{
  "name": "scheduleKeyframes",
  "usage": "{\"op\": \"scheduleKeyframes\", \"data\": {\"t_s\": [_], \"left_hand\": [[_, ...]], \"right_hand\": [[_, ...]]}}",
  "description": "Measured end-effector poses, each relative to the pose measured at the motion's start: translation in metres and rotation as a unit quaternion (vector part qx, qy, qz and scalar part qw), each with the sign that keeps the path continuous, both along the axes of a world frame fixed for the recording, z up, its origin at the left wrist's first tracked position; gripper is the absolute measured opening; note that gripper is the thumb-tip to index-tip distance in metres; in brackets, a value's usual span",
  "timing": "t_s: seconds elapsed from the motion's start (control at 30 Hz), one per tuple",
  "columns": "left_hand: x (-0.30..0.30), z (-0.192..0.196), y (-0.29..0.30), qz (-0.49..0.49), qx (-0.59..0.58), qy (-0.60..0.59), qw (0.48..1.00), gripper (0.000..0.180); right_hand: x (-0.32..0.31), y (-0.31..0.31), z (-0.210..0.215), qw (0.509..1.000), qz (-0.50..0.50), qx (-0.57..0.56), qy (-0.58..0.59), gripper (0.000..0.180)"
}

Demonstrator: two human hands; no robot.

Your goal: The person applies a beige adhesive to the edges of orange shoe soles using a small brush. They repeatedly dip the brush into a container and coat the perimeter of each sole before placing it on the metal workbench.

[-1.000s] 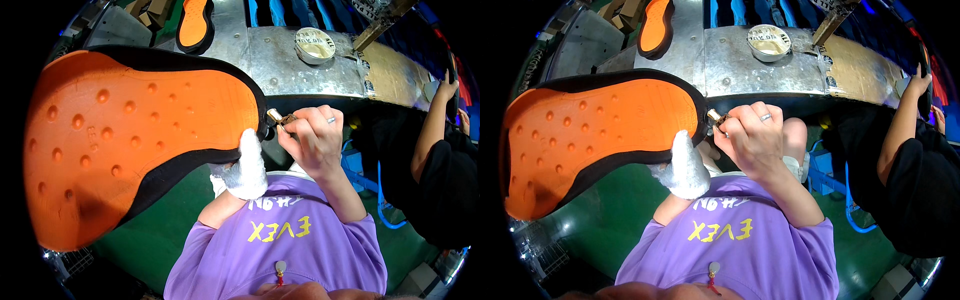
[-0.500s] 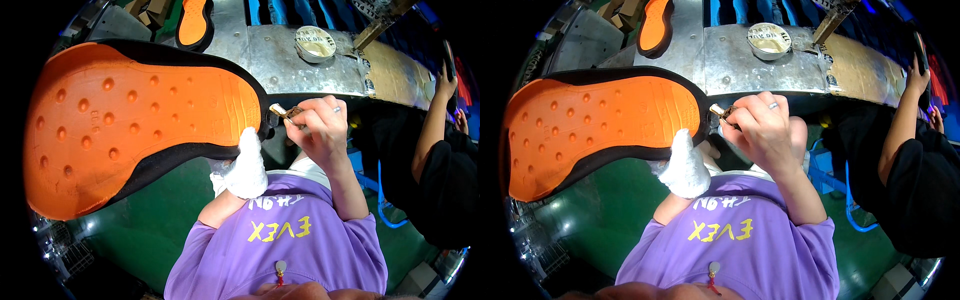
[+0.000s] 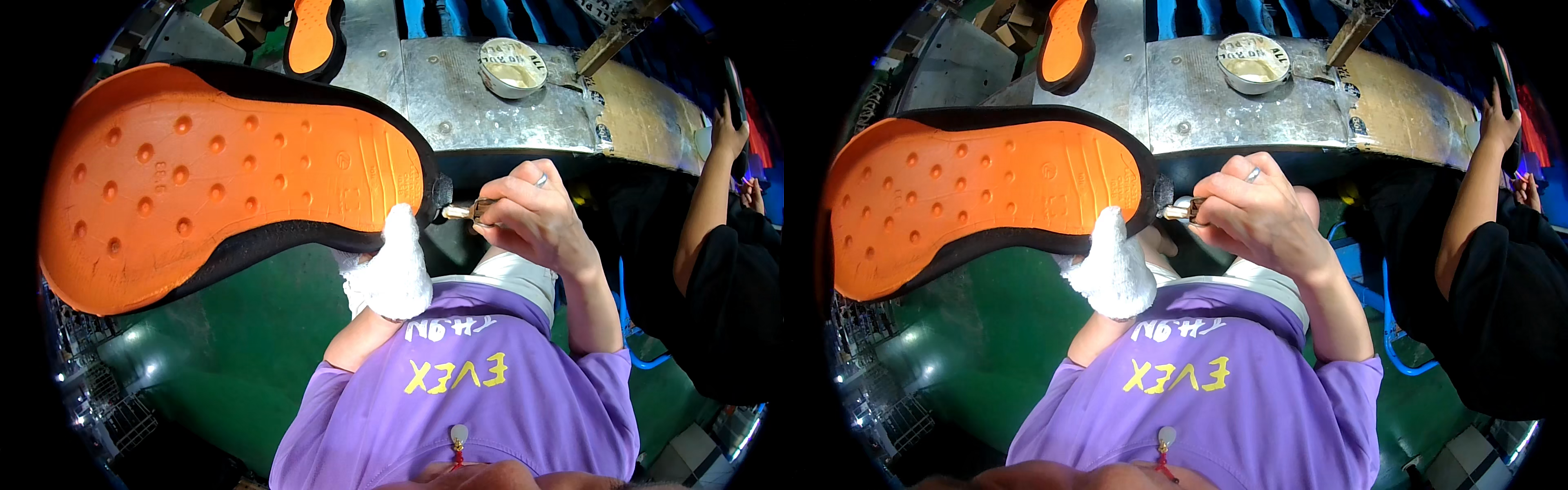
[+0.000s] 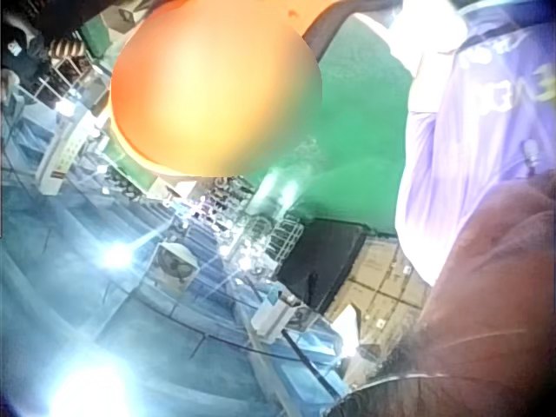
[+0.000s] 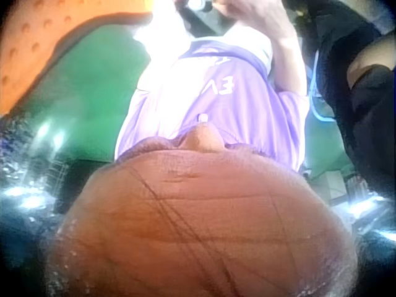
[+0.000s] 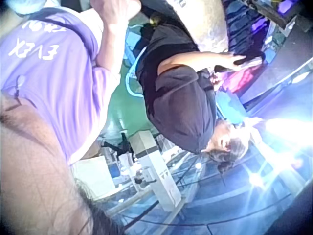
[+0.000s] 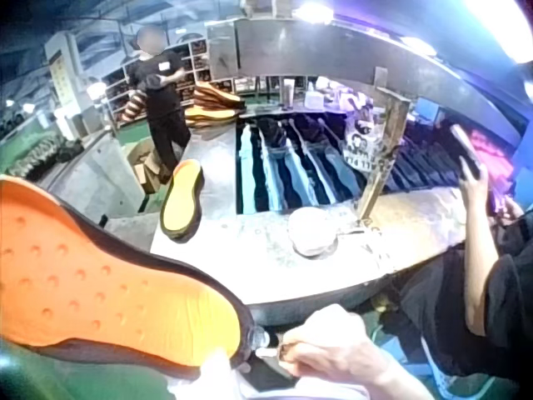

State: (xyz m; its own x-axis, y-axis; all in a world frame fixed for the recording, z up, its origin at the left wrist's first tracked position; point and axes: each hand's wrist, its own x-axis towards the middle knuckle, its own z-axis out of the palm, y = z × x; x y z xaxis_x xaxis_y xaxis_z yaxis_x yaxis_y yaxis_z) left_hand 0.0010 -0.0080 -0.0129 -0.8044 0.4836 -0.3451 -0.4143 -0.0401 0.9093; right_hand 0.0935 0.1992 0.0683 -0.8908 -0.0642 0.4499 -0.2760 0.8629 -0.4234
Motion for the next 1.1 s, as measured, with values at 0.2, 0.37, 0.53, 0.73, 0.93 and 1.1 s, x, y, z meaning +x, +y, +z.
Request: {"op": "scheduleKeyframes", "data": {"t_s": [0.2,0.37,0.53,0.73,0.93,1.1], "left_hand": [[0.003,-0.011,0.001,0.007,-0.028,0.064,0.998,0.055],[0.005,0.024,0.007,0.005,0.07,-0.024,0.997,0.055],[0.004,0.034,0.009,0.012,0.083,-0.025,0.996,0.055],[0.004,-0.007,0.002,0.041,0.002,0.017,0.999,0.053],[0.015,0.057,0.019,0.071,0.091,0.055,0.992,0.042],[0.008,0.039,-0.001,0.037,0.045,0.061,0.996,0.054]], "right_hand": [[0.007,-0.001,-0.004,0.997,-0.057,-0.029,0.038,0.022],[0.001,-0.009,-0.008,0.997,-0.055,-0.007,0.062,0.022],[0.006,-0.017,-0.011,0.996,-0.067,0.003,0.065,0.022],[0.0,-0.023,-0.008,0.989,-0.114,-0.008,0.09,0.024],[-0.007,-0.022,-0.011,0.971,-0.206,0.008,0.12,0.02],[-0.004,-0.012,-0.011,0.966,-0.216,-0.002,0.14,0.019]]}}
